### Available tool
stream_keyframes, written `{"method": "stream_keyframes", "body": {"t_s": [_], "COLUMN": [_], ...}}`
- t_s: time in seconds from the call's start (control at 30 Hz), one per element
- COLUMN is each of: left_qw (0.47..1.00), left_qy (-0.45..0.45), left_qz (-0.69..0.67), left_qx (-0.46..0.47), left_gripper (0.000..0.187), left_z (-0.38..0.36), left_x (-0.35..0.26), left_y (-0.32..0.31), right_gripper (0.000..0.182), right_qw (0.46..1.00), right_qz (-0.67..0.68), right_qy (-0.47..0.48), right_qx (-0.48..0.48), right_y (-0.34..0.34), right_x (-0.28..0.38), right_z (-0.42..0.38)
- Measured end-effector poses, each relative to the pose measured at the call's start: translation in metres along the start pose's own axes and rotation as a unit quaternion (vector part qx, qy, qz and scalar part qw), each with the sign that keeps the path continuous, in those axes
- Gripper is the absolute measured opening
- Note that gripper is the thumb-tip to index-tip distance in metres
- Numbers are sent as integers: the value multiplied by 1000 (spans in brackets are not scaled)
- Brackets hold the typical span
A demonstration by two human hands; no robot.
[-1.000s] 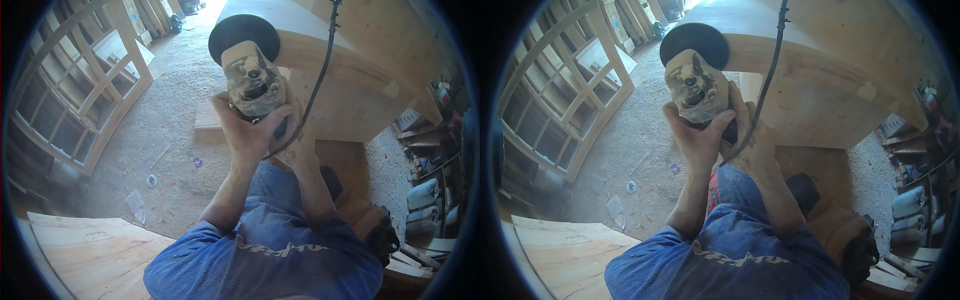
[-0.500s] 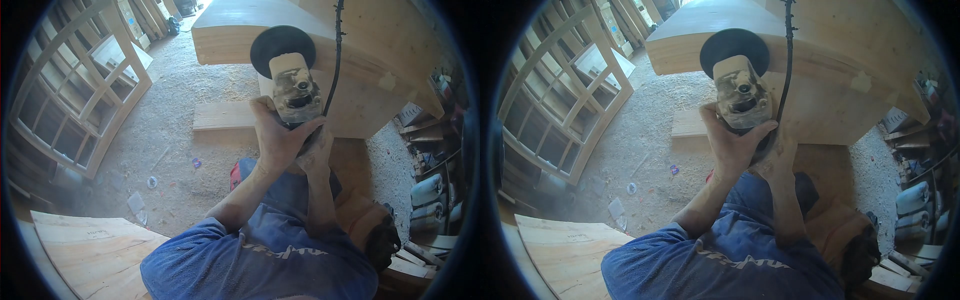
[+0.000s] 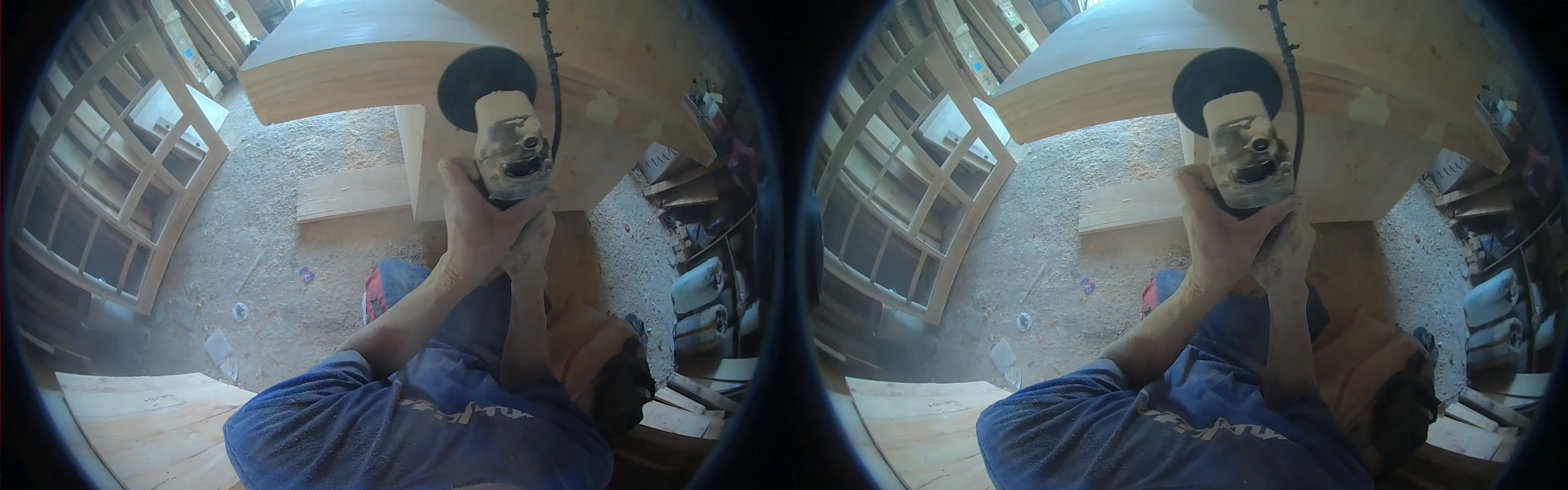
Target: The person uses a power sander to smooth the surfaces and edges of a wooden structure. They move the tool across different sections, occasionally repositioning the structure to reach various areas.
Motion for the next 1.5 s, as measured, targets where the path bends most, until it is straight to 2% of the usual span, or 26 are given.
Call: {"method": "stream_keyframes", "body": {"t_s": [0.07, 0.17, 0.27, 0.37, 0.5, 0.57, 0.6, 0.67, 0.73, 0.77, 0.83, 0.87, 0.93, 0.97, 1.03, 1.1, 1.23, 1.37, 1.47, 1.5], "left_qw": [998, 999, 998, 992, 987, 993, 993, 997, 996, 993, 988, 982, 973, 973, 973, 986, 995, 995, 997, 997], "left_qy": [-41, -17, -11, 32, 33, 4, 2, -30, -52, -71, -89, -96, -105, -118, -131, -129, -81, -79, -72, -72], "left_qz": [45, 17, -19, -1, 1, 74, 75, 68, 40, 7, -28, -66, -105, -108, -111, -28, -1, 52, 27, 28], "left_qx": [18, 49, 57, 122, 157, 87, 90, 6, -63, -92, -121, -148, -176, -166, -157, -99, -50, -8, 27, 27], "left_gripper": [84, 81, 80, 84, 84, 83, 83, 87, 86, 84, 83, 82, 80, 81, 81, 80, 83, 85, 86, 86], "left_z": [-1, -5, -5, 2, 3, 4, 4, 7, 6, 7, 9, 10, 13, 15, 19, 21, 22, 24, 23, 22], "left_x": [-12, -4, -5, -13, -14, -10, -4, 3, 7, 11, 13, 14, 15, 13, 10, 0, -6, -17, -18, -18], "left_y": [-17, -48, -66, -79, -75, -47, -39, -1, 33, 49, 69, 79, 90, 88, 84, 65, 31, 1, -24, -30], "right_gripper": [58, 61, 62, 62, 64, 64, 65, 65, 73, 73, 85, 85, 84, 84, 87, 86, 81, 81, 82, 85], "right_qw": [999, 999, 999, 1000, 996, 992, 989, 986, 992, 992, 976, 976, 948, 948, 976, 982, 994, 995, 998, 998], "right_qz": [21, 29, -32, 17, 84, 119, 137, 153, -55, -57, 9, 9, 170, 170, 5, 7, -4, -57, -48, -35], "right_qy": [-27, -22, 6, -16, -38, -46, -53, -61, 80, 78, 101, 101, -51, -51, 88, 61, 12, 17, 12, -44], "right_qx": [-7, -12, -20, -10, 8, 12, 14, 12, 82, 80, 191, 190, 263, 264, 198, 180, 112, 80, 30, 31], "right_y": [12, 31, 45, 38, 17, 6, 0, -8, -27, -27, -49, -54, -78, -76, -57, -49, -25, -6, 15, 21], "right_x": [-19, -35, -28, -37, -49, -53, -54, -44, 23, 45, 85, 81, 53, 52, 80, 64, 32, 8, 0, -8], "right_z": [0, 2, 3, 1, -1, 0, -1, 2, 12, 22, 35, 35, 31, 29, 33, 28, 23, 17, 13, 14]}}
Point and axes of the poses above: each hand's wrist, its own z-axis towards the middle knuckle, its own y-axis out of the back of the hand, x = y × z, the point moved 10 cm from there along z, towards the middle knuckle, and after that the axes turned 9 degrees about z, right-handed, at the moved point
